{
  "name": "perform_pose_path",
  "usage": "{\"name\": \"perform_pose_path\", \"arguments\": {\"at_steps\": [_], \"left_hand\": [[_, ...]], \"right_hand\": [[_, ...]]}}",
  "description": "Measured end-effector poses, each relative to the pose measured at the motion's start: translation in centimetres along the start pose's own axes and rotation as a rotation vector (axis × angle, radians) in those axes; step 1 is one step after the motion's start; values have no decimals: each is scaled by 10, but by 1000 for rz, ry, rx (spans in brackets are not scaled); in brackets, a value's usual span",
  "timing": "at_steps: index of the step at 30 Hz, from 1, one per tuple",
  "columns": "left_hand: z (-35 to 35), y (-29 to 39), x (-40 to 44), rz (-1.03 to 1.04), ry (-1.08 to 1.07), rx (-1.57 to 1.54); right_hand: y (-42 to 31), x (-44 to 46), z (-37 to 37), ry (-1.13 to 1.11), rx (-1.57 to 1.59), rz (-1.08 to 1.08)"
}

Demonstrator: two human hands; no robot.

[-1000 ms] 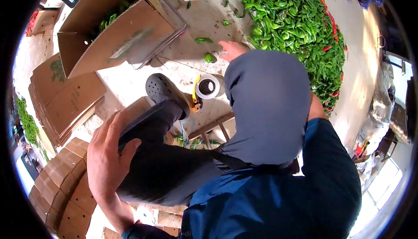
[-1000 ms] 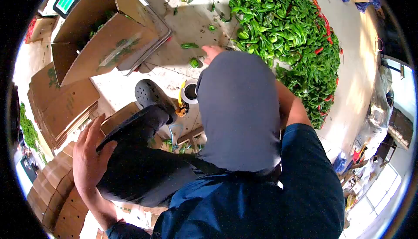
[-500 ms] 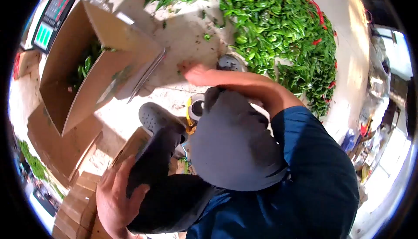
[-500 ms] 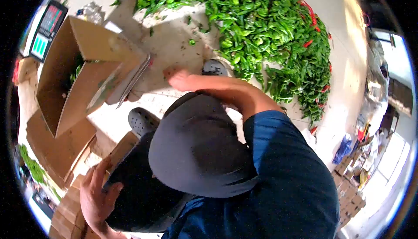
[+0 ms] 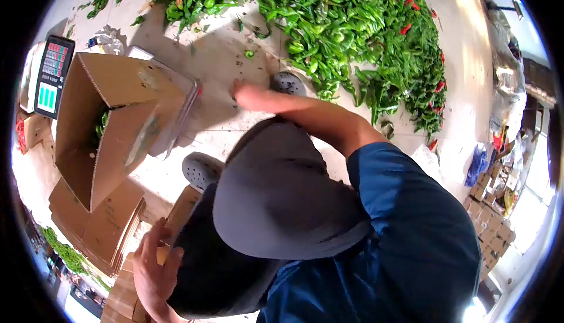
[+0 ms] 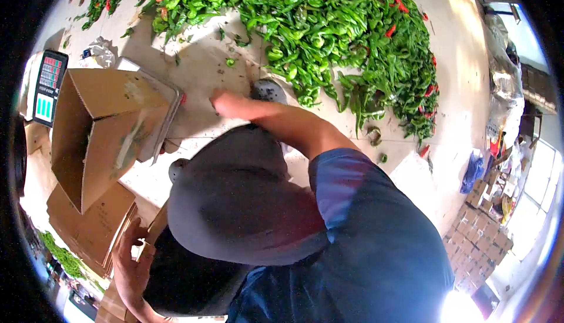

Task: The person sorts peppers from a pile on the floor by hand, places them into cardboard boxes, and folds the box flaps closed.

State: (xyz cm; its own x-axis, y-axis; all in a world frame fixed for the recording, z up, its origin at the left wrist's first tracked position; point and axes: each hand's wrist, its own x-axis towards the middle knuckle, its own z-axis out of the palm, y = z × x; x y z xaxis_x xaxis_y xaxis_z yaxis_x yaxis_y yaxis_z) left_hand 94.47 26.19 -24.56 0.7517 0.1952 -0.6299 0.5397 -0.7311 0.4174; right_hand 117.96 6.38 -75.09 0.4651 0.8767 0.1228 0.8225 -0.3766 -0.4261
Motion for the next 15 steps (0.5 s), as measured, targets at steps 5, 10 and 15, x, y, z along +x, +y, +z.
{"name": "perform_pose_path", "arguments": {"at_steps": [5,10,15], "left_hand": [[15,-7,-8,-46,-19,-56],[20,-31,-11,15,-25,-200],[25,-37,-11,-48,3,-183]], "right_hand": [[12,-77,-218,-227,1066,774],[53,-264,-282,-222,794,1150],[60,-468,-183,-104,585,1503]]}}
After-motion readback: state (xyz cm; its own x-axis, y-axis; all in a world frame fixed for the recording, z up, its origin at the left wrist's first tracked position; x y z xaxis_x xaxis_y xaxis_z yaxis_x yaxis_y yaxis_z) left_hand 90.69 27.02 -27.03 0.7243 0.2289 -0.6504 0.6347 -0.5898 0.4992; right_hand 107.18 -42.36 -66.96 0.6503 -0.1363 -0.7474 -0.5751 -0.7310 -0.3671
